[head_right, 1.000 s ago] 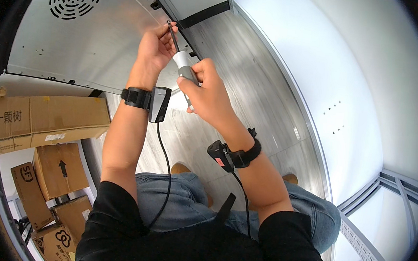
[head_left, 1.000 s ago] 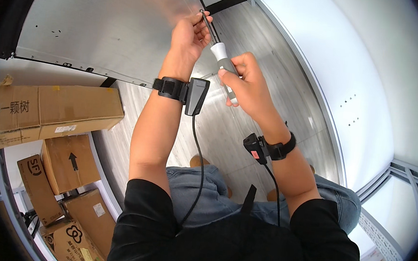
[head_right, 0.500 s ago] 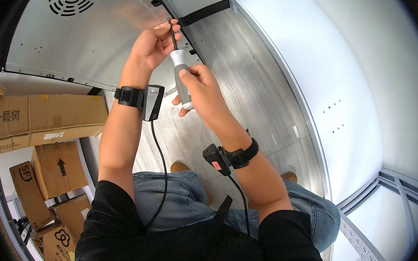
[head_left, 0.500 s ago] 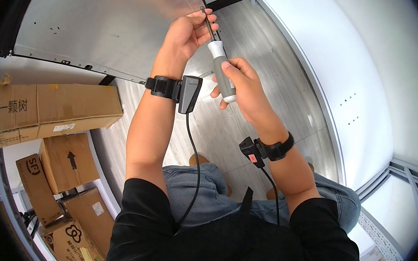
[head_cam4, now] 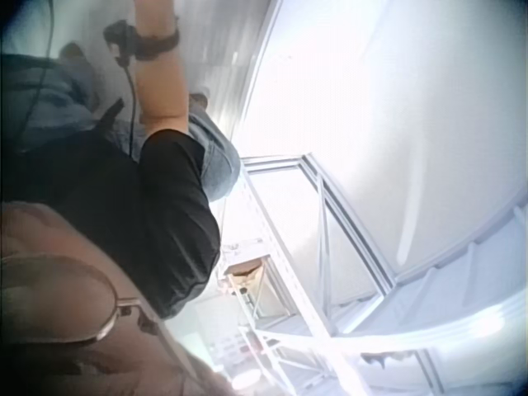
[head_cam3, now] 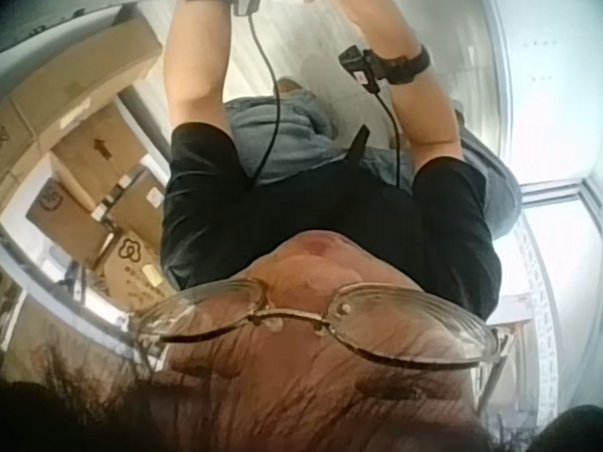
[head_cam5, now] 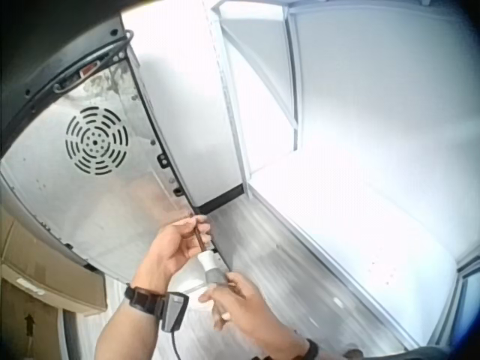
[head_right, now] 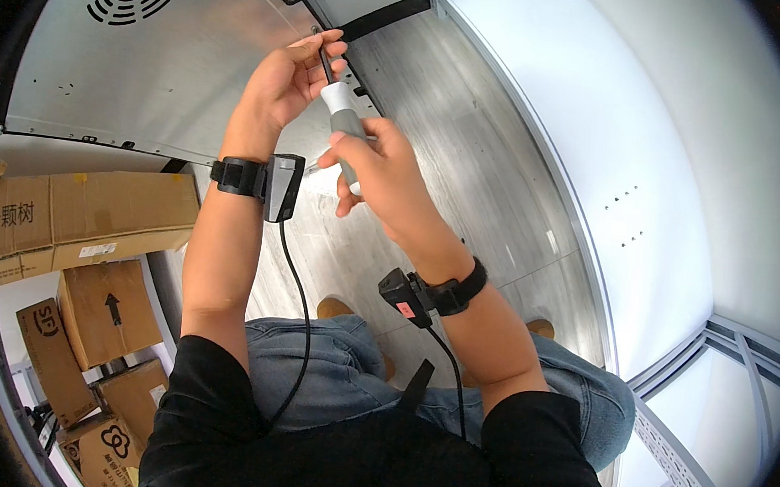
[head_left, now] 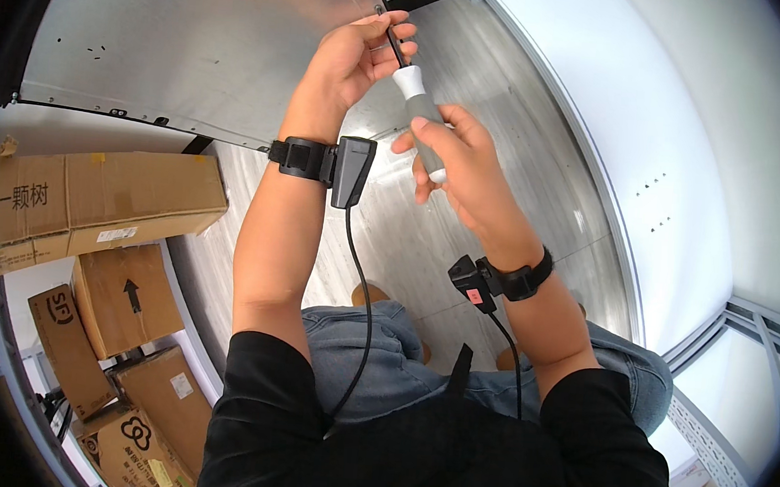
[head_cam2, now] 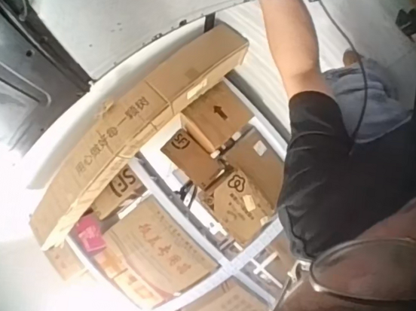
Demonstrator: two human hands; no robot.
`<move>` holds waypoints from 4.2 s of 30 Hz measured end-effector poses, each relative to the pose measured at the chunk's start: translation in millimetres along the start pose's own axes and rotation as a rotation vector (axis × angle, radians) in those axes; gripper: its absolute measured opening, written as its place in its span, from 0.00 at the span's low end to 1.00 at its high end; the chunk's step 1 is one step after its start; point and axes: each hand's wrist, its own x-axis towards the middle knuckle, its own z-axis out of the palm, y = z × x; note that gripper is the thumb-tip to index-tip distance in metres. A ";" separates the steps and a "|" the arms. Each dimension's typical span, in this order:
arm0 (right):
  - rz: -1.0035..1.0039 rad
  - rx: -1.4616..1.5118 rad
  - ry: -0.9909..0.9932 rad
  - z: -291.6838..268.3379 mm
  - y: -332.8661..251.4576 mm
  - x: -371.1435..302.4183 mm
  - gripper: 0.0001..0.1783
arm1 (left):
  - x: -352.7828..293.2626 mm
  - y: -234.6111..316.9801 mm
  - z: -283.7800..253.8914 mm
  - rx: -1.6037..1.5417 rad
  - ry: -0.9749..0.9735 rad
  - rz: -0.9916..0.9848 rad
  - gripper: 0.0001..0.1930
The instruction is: The person uses a screwdriver to fasten screws into the back panel of a black electronic device. They repeatedly insert screws and tighten them to secure the metal casing.
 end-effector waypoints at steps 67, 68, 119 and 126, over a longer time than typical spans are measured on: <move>0.066 0.000 -0.003 -32.7 2.4 -9.4 0.13 | 1.4 -21.1 35.6 -0.042 0.149 0.012 0.18; 0.059 0.011 0.013 -43.5 2.2 -15.2 0.14 | 1.7 -25.0 47.3 0.011 0.126 0.004 0.18; -0.190 -0.392 0.391 -77.1 26.9 -34.8 0.14 | -4.8 -42.8 15.7 -0.110 -0.060 -0.090 0.09; -0.153 -0.492 0.118 -2.9 34.6 3.2 0.13 | -55.6 -7.3 -93.7 -0.219 0.098 0.002 0.08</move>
